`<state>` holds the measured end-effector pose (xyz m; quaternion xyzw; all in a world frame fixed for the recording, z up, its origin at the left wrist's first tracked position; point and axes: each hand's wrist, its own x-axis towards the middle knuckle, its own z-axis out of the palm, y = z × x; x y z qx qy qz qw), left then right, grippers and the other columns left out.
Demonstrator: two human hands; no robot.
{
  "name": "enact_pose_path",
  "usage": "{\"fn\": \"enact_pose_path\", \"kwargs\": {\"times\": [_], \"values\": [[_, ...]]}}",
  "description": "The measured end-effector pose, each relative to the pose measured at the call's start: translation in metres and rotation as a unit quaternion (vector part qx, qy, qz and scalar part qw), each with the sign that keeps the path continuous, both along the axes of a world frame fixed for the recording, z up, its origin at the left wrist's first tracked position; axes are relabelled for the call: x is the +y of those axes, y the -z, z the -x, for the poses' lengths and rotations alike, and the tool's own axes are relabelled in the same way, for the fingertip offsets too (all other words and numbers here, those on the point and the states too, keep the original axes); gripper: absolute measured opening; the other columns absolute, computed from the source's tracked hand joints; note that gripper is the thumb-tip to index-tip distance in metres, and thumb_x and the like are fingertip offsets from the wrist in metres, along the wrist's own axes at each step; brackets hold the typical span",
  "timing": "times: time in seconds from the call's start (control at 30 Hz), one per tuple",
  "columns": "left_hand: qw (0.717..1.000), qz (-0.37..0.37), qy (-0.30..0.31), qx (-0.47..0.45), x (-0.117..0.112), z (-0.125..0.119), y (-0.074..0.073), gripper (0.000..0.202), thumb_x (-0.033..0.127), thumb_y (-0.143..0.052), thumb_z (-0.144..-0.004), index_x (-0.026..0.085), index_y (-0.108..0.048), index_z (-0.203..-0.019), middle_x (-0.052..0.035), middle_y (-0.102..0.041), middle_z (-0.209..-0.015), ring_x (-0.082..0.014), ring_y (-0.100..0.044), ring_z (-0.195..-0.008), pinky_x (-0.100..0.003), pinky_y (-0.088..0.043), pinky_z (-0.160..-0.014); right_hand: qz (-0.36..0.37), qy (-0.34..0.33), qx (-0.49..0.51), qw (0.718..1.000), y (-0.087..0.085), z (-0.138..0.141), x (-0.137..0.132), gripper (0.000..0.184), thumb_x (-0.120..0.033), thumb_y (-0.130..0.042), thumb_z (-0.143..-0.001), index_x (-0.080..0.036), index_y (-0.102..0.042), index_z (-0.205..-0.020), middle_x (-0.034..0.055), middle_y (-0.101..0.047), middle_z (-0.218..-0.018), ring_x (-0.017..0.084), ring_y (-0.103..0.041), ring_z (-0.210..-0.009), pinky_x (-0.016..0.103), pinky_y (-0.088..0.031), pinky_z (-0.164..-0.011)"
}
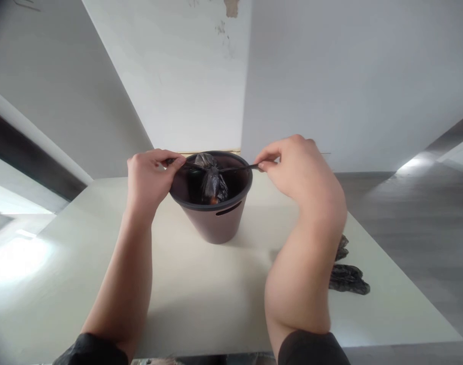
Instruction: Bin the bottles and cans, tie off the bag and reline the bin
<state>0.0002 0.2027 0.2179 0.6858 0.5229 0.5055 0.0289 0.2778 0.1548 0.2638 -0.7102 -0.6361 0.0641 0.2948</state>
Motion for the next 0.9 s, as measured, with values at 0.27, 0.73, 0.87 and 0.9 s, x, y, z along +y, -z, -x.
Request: {"fn": "enact_pose_path", "kwargs": {"times": [0.27, 0.73, 0.87, 0.9], "values": [[0.991, 0.017, 0.096, -0.096, -0.019, -0.008, -0.013, 0.004, 0.026, -0.080, -0.087, 0.027, -0.084, -0.088, -0.0016, -0.081, -0.091, -0.0194, -0.073, -0.084, -0.034, -0.059, -0.080, -0.165, -0.151, 0.105, 0.969, -0.004, 0.054, -0.009, 0.018, -0.023, -0.065, -0.094, -0.028, -0.082, -0.091, 0.0041, -0.079, -0.091, 0.024, -0.071, -0.082, 0.039, -0.057, -0.082], [0.975, 0.013, 0.191, -0.112, -0.026, -0.010, -0.016, 0.012, 0.028, -0.085, -0.085, 0.027, -0.084, -0.097, -0.0031, -0.081, -0.096, -0.0224, -0.075, -0.091, -0.037, -0.060, -0.082, -0.148, -0.326, 0.243, 0.901, 0.001, 0.083, -0.003, 0.026, -0.015, -0.063, -0.094, -0.028, -0.079, -0.111, 0.0013, -0.081, -0.112, 0.022, -0.077, -0.105, 0.037, -0.063, -0.095], [0.975, -0.009, 0.178, -0.133, -0.025, -0.010, -0.018, 0.003, 0.025, -0.083, -0.087, 0.027, -0.084, -0.089, -0.0026, -0.081, -0.094, -0.0222, -0.076, -0.091, -0.038, -0.061, -0.085, -0.195, -0.271, 0.228, 0.914, -0.002, 0.076, 0.000, 0.033, -0.012, -0.062, -0.093, -0.029, -0.078, -0.116, 0.0035, -0.079, -0.113, 0.021, -0.074, -0.099, 0.036, -0.061, -0.085], [0.974, -0.012, 0.180, -0.138, -0.025, -0.010, -0.018, 0.003, 0.024, -0.082, -0.087, 0.026, -0.084, -0.088, -0.0027, -0.081, -0.094, -0.0221, -0.076, -0.090, -0.038, -0.062, -0.085, -0.208, -0.244, 0.204, 0.925, 0.000, 0.074, 0.003, 0.030, -0.013, -0.065, -0.092, -0.029, -0.079, -0.114, 0.0039, -0.078, -0.110, 0.021, -0.072, -0.092, 0.036, -0.060, -0.082]]}}
